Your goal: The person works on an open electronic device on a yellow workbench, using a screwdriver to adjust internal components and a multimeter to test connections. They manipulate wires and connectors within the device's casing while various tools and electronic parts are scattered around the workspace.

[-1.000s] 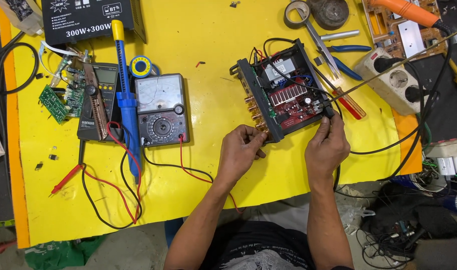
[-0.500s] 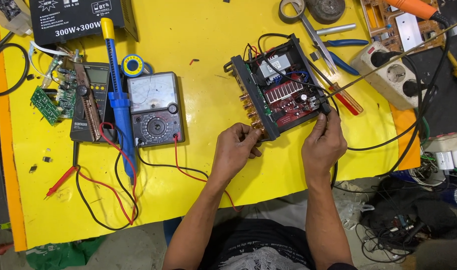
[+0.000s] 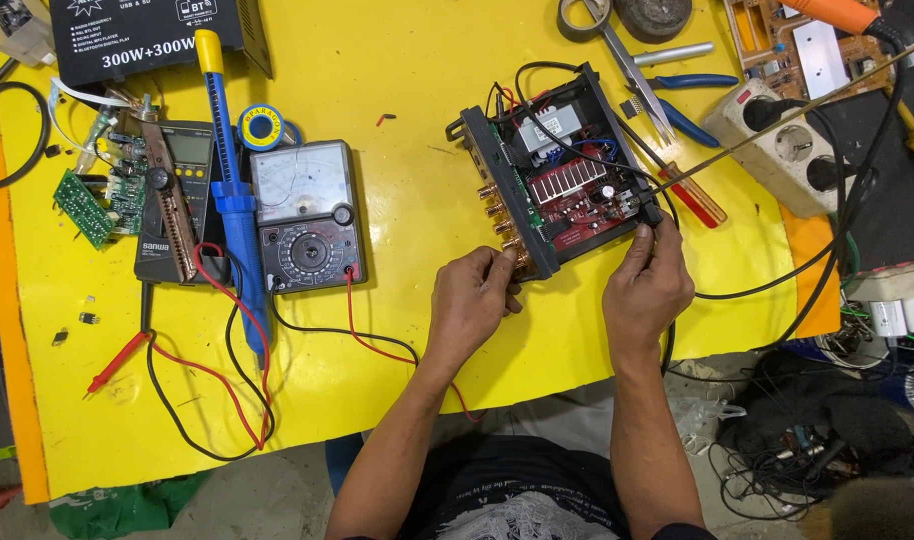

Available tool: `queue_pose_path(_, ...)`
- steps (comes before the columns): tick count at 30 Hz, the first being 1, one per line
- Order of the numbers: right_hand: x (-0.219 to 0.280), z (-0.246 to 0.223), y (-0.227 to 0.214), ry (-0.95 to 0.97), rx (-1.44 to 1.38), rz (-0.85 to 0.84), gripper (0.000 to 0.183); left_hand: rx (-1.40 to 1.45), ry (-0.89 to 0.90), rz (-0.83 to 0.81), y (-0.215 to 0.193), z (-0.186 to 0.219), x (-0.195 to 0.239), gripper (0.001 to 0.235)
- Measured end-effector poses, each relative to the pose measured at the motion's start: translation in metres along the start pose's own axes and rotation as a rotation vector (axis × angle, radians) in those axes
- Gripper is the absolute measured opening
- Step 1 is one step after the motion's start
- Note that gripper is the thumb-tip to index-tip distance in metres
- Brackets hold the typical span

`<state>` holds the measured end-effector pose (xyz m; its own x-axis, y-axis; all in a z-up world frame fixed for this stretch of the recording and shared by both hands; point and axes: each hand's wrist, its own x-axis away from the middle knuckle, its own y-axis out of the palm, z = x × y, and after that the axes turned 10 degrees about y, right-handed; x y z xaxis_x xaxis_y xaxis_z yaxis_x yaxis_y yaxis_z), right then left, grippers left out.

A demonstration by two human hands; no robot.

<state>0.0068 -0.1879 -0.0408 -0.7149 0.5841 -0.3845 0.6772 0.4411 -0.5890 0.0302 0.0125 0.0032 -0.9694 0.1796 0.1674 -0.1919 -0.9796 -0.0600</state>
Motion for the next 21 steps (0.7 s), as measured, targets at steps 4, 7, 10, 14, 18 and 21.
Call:
queue_pose_path(4, 0.0, -0.003, 0.0, 0.005, -0.005, 0.0, 0.021, -0.076, -0.003, 0.015, 0.001, 0.003, 0.001, 0.033)
queue_pose_path(7, 0.0, -0.003, 0.0, 0.006, 0.004, 0.003, 0.021, -0.025, -0.008, 0.001, -0.003, 0.013, 0.003, 0.035)
queue_pose_path(10, 0.0, -0.004, 0.0, 0.0, -0.005, -0.001, 0.02, 0.007, -0.025, -0.033, -0.007, 0.023, 0.003, 0.026)
queue_pose_path(14, 0.0, -0.003, 0.0, 0.006, -0.002, -0.002, 0.021, -0.02, 0.002, -0.021, -0.003, 0.011, 0.003, 0.026)
queue_pose_path(18, 0.0, -0.004, 0.0, 0.006, -0.008, 0.0, 0.02, -0.08, 0.023, -0.019, -0.002, 0.005, 0.003, 0.032)
queue_pose_path(21, 0.0, -0.003, 0.0, 0.015, -0.002, -0.007, 0.021, -0.058, 0.007, -0.009, -0.001, 0.004, 0.003, 0.031)
